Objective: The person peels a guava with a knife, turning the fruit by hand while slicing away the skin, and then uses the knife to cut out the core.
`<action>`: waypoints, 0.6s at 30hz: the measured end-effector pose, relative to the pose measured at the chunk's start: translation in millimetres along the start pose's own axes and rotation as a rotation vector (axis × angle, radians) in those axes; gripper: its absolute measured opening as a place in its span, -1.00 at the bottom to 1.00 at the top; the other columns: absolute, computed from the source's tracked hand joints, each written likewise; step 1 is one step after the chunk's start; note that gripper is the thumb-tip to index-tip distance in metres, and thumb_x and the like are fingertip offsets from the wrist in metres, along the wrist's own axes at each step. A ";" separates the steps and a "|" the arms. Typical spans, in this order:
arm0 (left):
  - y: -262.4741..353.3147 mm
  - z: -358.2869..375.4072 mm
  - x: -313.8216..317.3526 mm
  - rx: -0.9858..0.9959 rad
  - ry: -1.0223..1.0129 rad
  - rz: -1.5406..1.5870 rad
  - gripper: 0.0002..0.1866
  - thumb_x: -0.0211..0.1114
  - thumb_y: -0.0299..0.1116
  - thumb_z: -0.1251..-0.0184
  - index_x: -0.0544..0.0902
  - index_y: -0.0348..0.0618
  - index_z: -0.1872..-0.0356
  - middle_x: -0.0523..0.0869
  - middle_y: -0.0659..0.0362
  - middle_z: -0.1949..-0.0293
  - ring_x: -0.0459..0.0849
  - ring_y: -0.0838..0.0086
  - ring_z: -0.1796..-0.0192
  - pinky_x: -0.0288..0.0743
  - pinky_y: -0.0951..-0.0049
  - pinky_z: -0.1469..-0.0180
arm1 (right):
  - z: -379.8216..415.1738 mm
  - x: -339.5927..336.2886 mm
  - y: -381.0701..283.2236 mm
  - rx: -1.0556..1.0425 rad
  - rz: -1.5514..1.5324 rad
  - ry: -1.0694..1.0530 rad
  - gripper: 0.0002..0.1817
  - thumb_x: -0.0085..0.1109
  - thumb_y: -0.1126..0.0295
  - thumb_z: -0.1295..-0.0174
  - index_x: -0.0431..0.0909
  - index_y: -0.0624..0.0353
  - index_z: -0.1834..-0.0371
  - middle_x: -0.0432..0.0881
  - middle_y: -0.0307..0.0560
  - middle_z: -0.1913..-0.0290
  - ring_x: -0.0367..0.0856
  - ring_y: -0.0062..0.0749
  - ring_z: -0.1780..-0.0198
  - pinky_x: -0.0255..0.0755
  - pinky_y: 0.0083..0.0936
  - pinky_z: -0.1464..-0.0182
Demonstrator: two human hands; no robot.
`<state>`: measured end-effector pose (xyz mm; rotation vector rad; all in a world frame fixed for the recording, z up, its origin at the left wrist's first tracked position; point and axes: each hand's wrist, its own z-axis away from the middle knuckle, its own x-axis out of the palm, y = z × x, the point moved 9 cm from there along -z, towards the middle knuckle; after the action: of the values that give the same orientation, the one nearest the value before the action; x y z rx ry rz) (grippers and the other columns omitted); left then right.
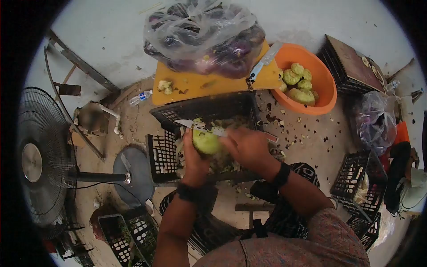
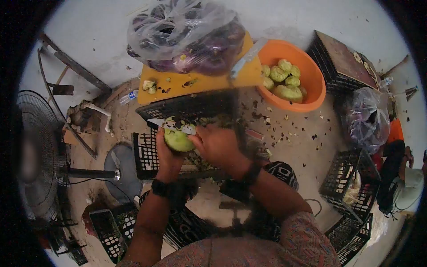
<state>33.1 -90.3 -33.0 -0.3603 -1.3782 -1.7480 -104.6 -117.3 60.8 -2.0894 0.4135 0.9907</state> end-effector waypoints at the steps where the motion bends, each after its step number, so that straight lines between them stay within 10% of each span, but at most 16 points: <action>1: -0.6 -0.8 -0.5 -0.001 0.000 -0.001 -0.61 -0.10 0.02 -0.46 0.45 0.00 -0.05 0.59 0.21 0.06 0.60 0.40 0.04 0.52 0.28 0.03 | -0.3 2.1 1.7 0.016 -0.017 -0.015 -0.65 0.07 0.03 -0.26 0.54 0.11 0.38 0.57 0.01 0.49 0.59 -0.03 0.47 0.44 -0.14 0.47; 18: 12.8 0.7 -6.9 0.112 0.050 0.061 -0.65 0.03 0.00 -0.41 0.45 -0.01 0.01 0.57 0.21 0.14 0.58 0.39 0.07 0.50 0.28 0.03 | 0.4 2.0 4.9 0.080 -0.198 -0.042 -0.64 0.07 0.07 -0.26 0.53 0.16 0.46 0.56 0.10 0.51 0.56 0.09 0.43 0.39 -0.07 0.40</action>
<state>46.7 -86.9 -29.1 -0.2924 -1.4081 -1.6120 -106.3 -120.2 56.6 -1.9912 0.2160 0.8848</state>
